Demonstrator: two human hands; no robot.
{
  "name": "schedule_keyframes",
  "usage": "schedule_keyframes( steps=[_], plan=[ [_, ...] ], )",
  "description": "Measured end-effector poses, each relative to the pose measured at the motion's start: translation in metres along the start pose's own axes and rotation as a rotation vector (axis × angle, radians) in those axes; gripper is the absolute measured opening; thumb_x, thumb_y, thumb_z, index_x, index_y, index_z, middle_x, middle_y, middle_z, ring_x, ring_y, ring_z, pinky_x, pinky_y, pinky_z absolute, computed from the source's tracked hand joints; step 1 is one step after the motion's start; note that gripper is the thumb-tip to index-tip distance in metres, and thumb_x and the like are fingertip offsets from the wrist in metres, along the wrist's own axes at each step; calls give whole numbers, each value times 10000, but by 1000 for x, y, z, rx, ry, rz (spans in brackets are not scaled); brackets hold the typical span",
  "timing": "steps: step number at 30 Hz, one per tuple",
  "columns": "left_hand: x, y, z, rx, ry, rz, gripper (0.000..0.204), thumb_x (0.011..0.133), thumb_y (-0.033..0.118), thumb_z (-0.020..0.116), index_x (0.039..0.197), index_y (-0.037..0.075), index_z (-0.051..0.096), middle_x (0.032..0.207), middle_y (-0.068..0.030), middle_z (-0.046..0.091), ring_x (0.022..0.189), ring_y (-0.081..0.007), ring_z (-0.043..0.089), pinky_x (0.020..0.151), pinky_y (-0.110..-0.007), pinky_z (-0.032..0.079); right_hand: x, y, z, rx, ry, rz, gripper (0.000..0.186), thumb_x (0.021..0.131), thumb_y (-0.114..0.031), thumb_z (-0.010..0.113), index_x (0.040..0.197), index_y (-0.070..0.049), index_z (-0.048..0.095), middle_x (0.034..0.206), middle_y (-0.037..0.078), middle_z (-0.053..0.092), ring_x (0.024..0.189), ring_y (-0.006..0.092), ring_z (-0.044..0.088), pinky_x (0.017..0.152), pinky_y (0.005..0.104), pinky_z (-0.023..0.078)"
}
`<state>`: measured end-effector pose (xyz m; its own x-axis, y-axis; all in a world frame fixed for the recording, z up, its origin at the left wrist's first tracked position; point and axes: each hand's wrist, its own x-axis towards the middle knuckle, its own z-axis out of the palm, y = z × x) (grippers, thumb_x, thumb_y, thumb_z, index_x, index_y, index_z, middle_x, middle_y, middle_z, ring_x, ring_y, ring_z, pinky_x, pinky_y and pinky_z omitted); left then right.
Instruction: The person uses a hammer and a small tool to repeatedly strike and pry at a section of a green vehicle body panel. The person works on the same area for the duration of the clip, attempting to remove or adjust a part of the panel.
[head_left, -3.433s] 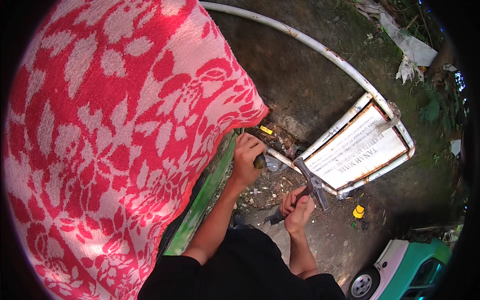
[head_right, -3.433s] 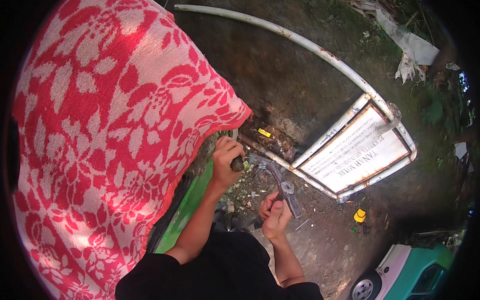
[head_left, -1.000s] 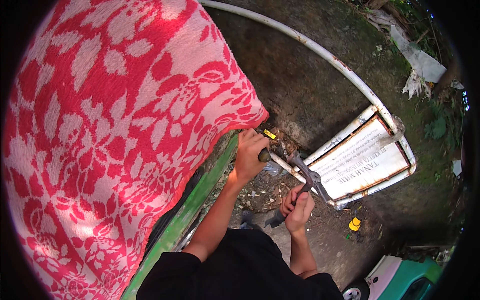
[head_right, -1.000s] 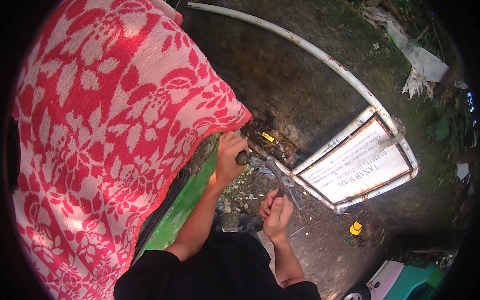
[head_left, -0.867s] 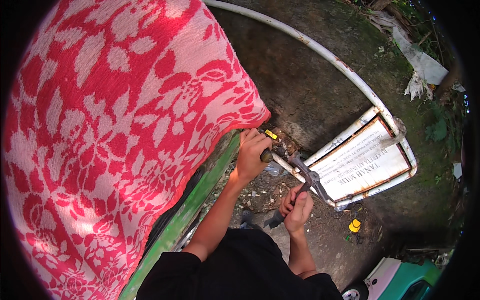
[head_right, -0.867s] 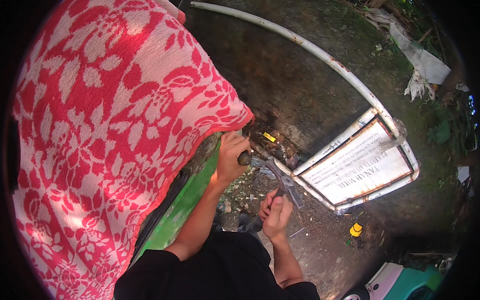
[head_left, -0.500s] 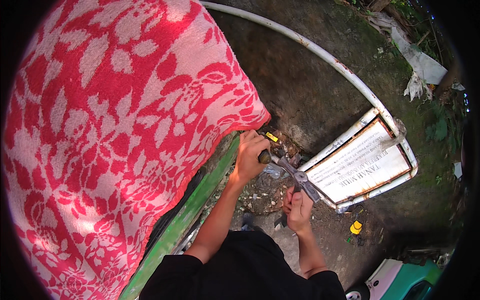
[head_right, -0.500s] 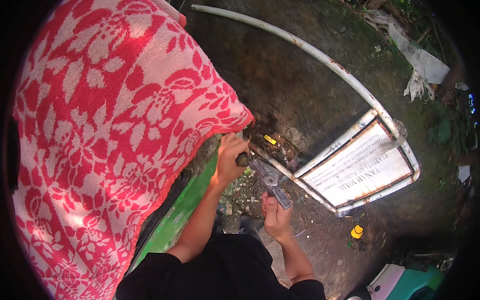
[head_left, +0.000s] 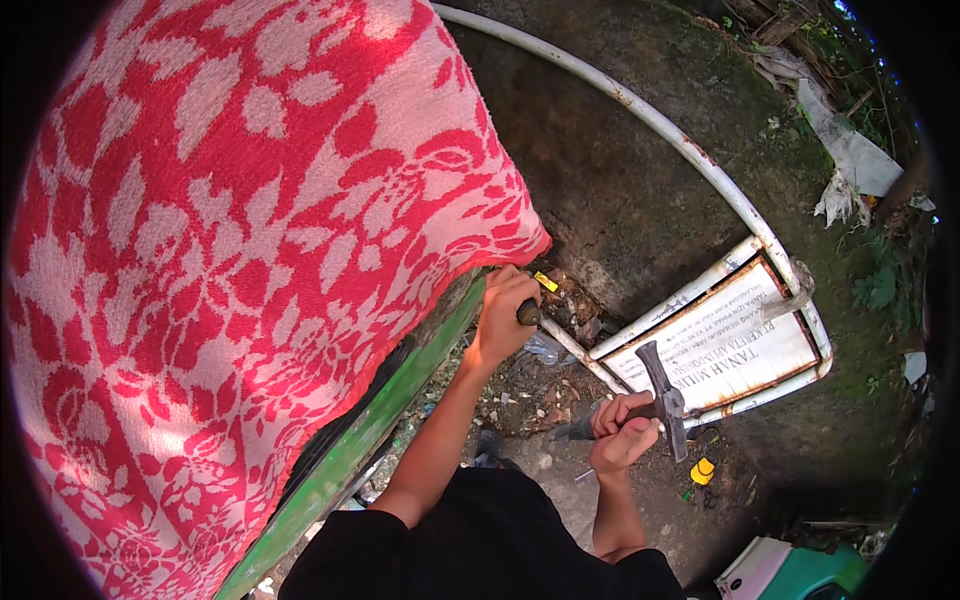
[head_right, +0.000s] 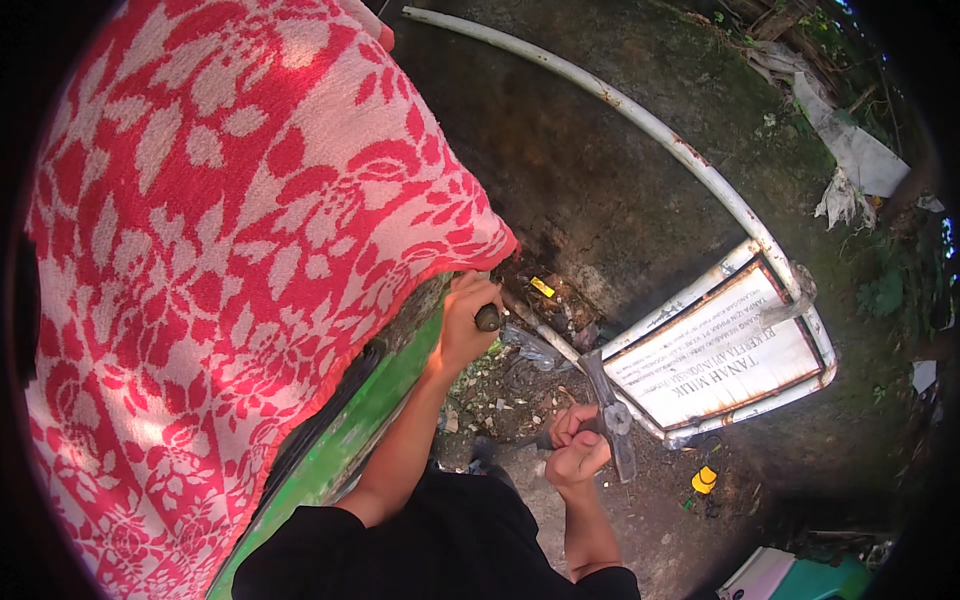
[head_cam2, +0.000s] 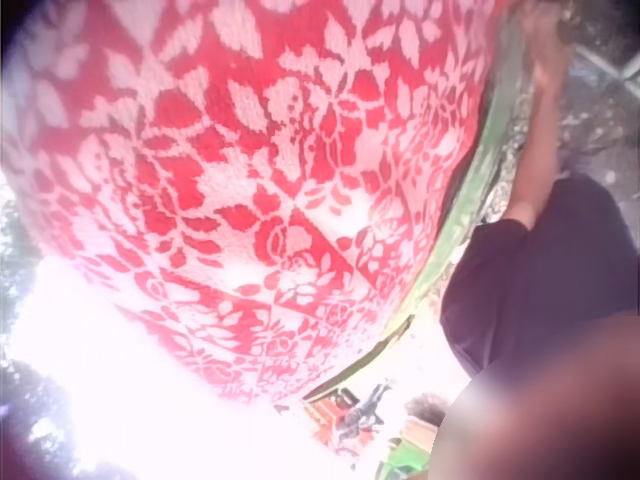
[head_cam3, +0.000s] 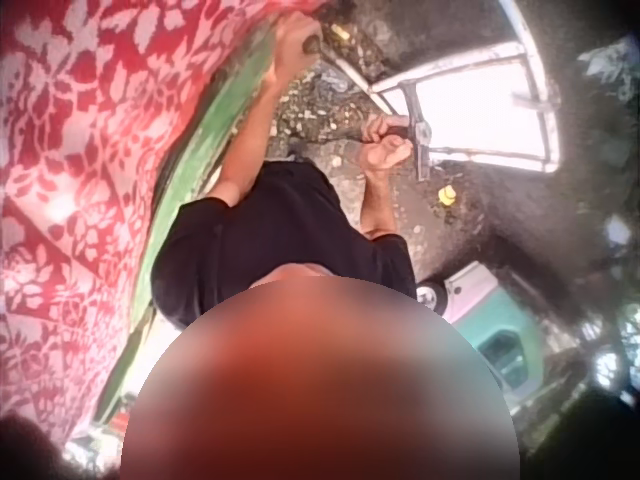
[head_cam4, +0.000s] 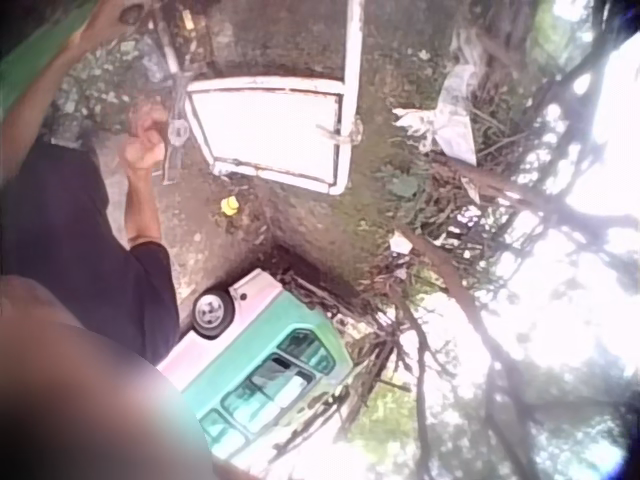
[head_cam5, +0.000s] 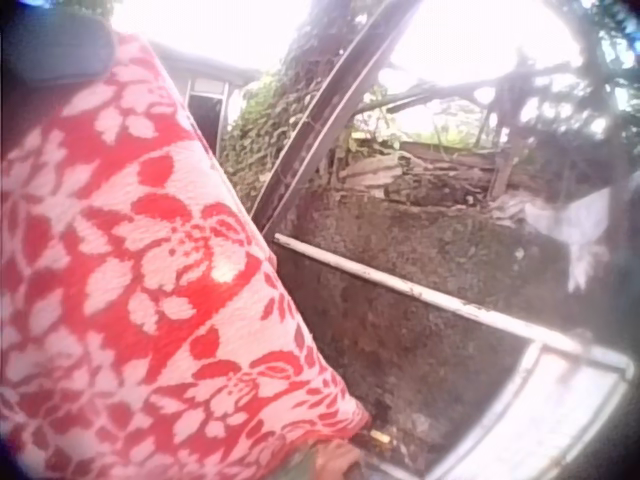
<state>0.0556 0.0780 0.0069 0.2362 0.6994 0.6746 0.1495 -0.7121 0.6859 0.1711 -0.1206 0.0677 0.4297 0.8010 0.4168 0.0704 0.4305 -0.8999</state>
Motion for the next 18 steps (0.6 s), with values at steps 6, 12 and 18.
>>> schedule_keyframes(
  steps=[6, 12, 18],
  plan=[
    [6, 19, 5, 95, 19, 96, 268, 589, -26, 714, 752, 63, 519, 736, -71, 532, 829, -294, 526, 841, -434, 367, -3, -25, 2, 128, 43, -100, 604, 991, -674, 511, 905, -95, 362, 577, -18, 284, 452, 86, 239, 430, 263, 224],
    [10, 20, 4, 112, -12, 84, 261, 600, -38, 713, 760, 64, 533, 749, -72, 545, 845, -293, 526, 854, -430, 365, -6, -17, 5, 126, 36, 25, 604, 1003, -676, 480, 889, -96, 359, 573, -25, 269, 445, 72, 222, 416, 267, 226],
    [12, 19, 4, 118, -33, 69, 286, 577, -57, 708, 773, 64, 538, 770, -69, 555, 849, -293, 524, 855, -427, 362, 2, -25, 1, 73, -2, 87, 610, 1006, -680, 465, 877, -95, 352, 573, -26, 265, 443, 69, 207, 414, 263, 219]
  ],
)
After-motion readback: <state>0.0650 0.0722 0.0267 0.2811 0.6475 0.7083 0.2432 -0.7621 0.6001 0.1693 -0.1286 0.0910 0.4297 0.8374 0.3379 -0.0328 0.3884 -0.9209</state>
